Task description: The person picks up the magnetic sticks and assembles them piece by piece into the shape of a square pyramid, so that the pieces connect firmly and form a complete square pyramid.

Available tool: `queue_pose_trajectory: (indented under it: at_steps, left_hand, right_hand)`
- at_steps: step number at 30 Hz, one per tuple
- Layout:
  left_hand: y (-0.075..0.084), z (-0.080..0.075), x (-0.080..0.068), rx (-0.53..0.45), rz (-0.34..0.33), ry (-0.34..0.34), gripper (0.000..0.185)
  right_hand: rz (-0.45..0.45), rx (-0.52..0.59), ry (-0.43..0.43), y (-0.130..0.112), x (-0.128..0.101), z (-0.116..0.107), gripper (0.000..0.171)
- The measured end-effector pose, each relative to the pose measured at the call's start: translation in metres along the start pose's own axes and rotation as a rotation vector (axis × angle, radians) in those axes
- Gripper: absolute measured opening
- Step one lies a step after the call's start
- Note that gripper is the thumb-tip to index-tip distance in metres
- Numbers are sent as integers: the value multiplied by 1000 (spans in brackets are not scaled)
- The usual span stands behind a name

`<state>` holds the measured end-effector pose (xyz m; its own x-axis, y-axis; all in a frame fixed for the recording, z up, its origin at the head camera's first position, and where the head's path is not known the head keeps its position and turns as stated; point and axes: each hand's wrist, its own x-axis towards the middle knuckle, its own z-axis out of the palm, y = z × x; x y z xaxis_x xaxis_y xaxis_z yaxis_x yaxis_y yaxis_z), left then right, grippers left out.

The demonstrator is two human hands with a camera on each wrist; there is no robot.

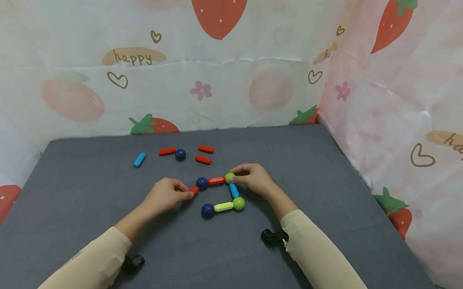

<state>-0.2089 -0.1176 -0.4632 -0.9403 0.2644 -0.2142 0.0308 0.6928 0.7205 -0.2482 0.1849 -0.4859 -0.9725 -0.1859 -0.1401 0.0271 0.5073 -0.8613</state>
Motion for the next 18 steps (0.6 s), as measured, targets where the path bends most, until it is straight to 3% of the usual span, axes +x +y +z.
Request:
queue_pose_trajectory:
  at_steps: [6, 18]
  left_hand:
    - [2, 5, 3, 4, -9, 4, 22]
    - [14, 9, 8, -20, -70, -57, 27]
  right_hand:
    - [-1, 6, -13, 0, -1, 0, 26]
    - [5, 15, -6, 0, -1, -1, 25]
